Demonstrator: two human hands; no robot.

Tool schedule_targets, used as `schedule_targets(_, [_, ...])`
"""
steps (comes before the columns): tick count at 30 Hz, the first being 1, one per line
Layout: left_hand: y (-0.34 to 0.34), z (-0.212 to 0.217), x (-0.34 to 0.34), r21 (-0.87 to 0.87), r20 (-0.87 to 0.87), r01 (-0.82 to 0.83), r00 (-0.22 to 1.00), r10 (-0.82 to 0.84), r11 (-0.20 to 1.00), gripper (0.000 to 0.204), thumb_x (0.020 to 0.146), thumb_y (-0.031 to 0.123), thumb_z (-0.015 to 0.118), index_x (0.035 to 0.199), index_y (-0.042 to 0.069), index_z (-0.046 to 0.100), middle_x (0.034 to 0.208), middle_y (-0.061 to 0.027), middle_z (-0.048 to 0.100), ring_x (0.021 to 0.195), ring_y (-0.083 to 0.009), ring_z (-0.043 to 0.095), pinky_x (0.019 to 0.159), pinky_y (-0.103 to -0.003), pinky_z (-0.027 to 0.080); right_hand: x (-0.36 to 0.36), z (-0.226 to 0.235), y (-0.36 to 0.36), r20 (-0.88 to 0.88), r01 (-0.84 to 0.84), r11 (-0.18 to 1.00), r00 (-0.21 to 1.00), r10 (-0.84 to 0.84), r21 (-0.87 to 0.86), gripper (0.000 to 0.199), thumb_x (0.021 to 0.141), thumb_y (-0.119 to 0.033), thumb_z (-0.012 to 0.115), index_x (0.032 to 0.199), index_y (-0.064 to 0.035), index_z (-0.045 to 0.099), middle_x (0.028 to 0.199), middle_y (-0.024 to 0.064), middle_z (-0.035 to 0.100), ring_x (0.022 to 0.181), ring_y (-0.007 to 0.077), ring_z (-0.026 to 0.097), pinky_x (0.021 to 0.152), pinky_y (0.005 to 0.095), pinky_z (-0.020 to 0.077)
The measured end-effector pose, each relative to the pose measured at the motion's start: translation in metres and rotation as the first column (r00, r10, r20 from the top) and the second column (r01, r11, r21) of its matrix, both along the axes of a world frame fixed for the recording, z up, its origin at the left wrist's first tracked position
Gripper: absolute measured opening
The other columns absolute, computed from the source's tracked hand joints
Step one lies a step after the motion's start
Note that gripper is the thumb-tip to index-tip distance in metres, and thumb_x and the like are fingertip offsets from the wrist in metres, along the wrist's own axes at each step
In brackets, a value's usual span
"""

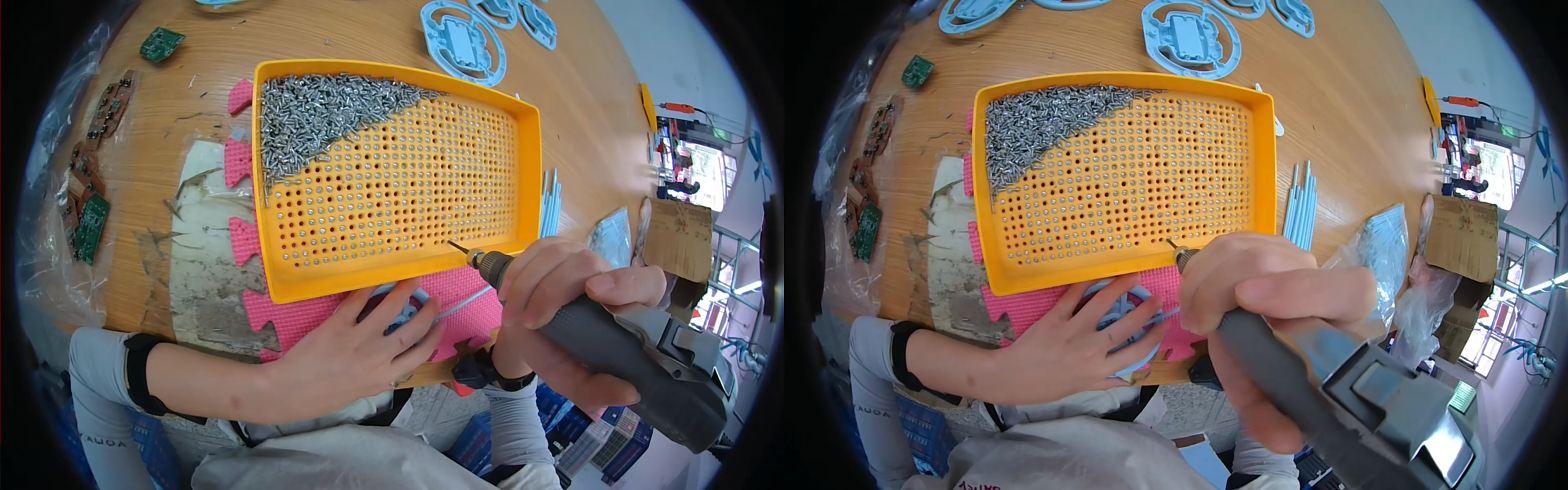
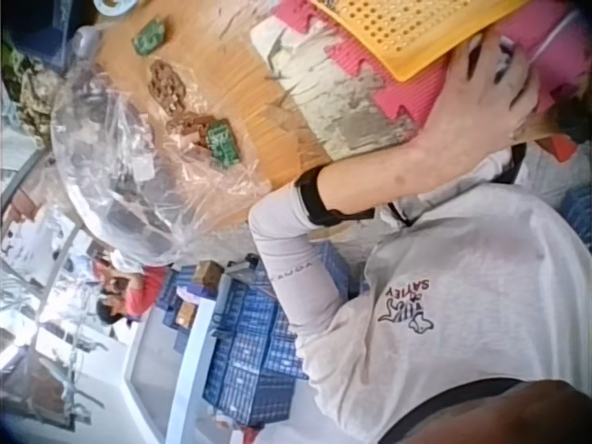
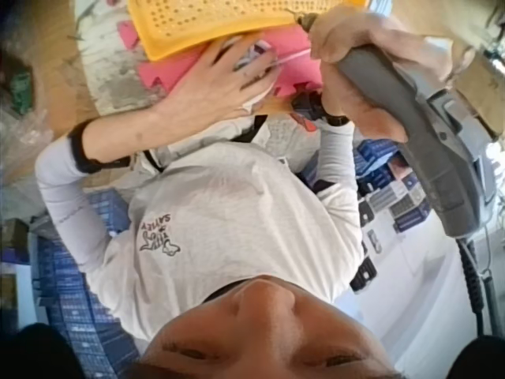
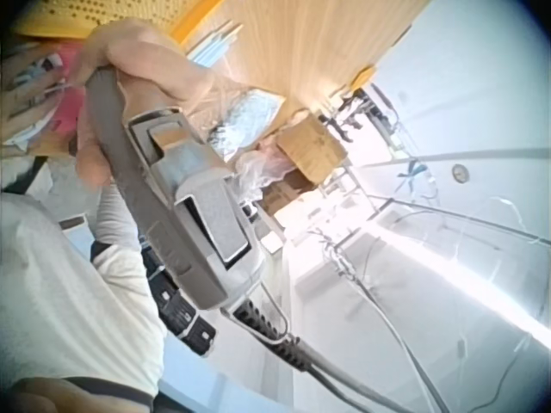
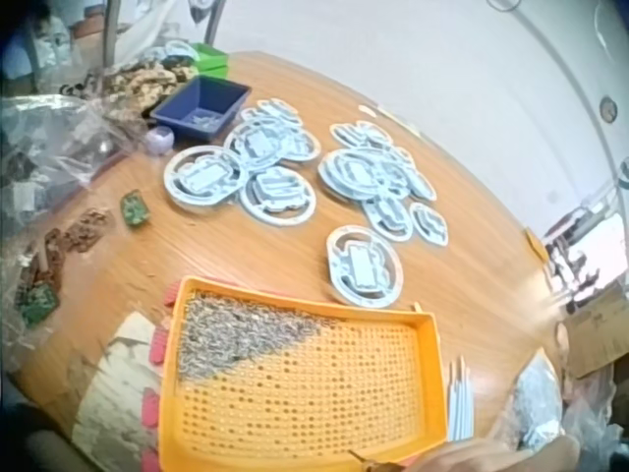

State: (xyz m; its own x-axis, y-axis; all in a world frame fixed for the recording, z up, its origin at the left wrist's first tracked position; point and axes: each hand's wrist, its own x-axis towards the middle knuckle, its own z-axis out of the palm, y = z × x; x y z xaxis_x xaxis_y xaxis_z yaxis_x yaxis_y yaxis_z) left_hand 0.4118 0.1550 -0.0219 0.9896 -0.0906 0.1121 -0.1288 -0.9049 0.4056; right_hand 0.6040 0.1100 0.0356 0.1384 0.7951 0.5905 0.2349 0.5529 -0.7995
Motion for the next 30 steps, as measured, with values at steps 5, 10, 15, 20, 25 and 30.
schedule_targets(5, [-0.010, 0.006, 0.007, 0.016, -0.047, -0.080, 0.996, 0.081, 0.997, 0.067, 0.075, 0.048, 0.066, 0.127, 0.008, 0.052, 0.132, -0.0090, 0.042, 0.127, -0.0362, 0.035, 0.101, -0.053, 0.033, -0.001, -0.003, 0.001, 0.031, 0.000, 1.000, 1.000, -0.001, 0.023, 0.072, 0.083, -0.069, 0.053, 0.108, -0.0025, 0.040, 0.062, 0.0082, 0.054, 0.045, 0.0176, 0.051, 0.044, 0.0272, 0.0434])
schedule_targets(10, [-0.017, 0.004, 0.010, 0.046, -0.016, -0.152, 0.988, 0.153, 0.987, 0.057, 0.075, 0.045, 0.066, 0.118, 0.008, 0.061, 0.130, -0.0076, 0.044, 0.124, -0.0344, 0.036, 0.096, -0.052, 0.035, -0.003, -0.001, 0.001, 0.007, 0.034, 0.999, 0.999, -0.034, -0.003, 0.072, 0.084, -0.069, 0.052, 0.107, -0.0024, 0.040, 0.062, 0.0081, 0.054, 0.045, 0.0178, 0.051, 0.044, 0.0272, 0.0433])
schedule_targets(15, [-0.017, 0.003, 0.011, 0.059, -0.014, -0.134, 0.991, 0.135, 0.989, 0.060, 0.076, 0.047, 0.066, 0.121, 0.009, 0.059, 0.130, -0.0071, 0.044, 0.124, -0.0337, 0.036, 0.096, -0.053, 0.035, 0.001, 0.000, 0.000, -0.018, 0.016, 0.999, 1.000, -0.016, -0.028, 0.071, 0.084, -0.069, 0.052, 0.108, -0.0026, 0.040, 0.062, 0.0080, 0.053, 0.045, 0.0178, 0.051, 0.043, 0.0273, 0.0435])
schedule_targets(20, [-0.018, 0.001, 0.010, 0.052, -0.021, -0.148, 0.989, 0.150, 0.988, 0.063, 0.075, 0.047, 0.066, 0.124, 0.008, 0.056, 0.130, -0.0068, 0.044, 0.123, -0.0339, 0.036, 0.096, -0.053, 0.035, 0.001, -0.007, 0.005, -0.016, 0.011, 1.000, 1.000, -0.011, 0.012, 0.070, 0.084, -0.067, 0.052, 0.108, -0.0030, 0.042, 0.062, 0.0073, 0.053, 0.046, 0.0173, 0.051, 0.043, 0.0268, 0.0430])
schedule_targets(25, [-0.019, 0.001, 0.011, 0.040, -0.002, -0.152, 0.988, 0.153, 0.988, 0.066, 0.073, 0.046, 0.067, 0.125, 0.007, 0.054, 0.129, -0.0070, 0.045, 0.121, -0.0342, 0.037, 0.095, -0.053, 0.036, -0.005, 0.016, -0.006, -0.056, 0.093, 0.996, 0.994, -0.092, 0.014, 0.065, 0.082, -0.064, 0.058, 0.105, -0.0041, 0.045, 0.062, 0.0049, 0.054, 0.044, 0.0149, 0.049, 0.044, 0.0246, 0.0411])
schedule_targets(30, [-0.019, -0.001, 0.010, -0.032, 0.023, -0.163, 0.986, 0.164, 0.986, 0.062, 0.071, 0.040, 0.070, 0.123, 0.009, 0.054, 0.125, -0.0096, 0.046, 0.118, -0.0354, 0.039, 0.094, -0.053, 0.036, 0.003, 0.042, -0.030, -0.086, -0.145, 0.989, 0.986, 0.142, -0.030, 0.042, 0.086, -0.038, 0.060, 0.103, -0.0035, 0.042, 0.060, 0.0064, 0.056, 0.046, 0.0189, 0.053, 0.049, 0.0304, 0.0479])
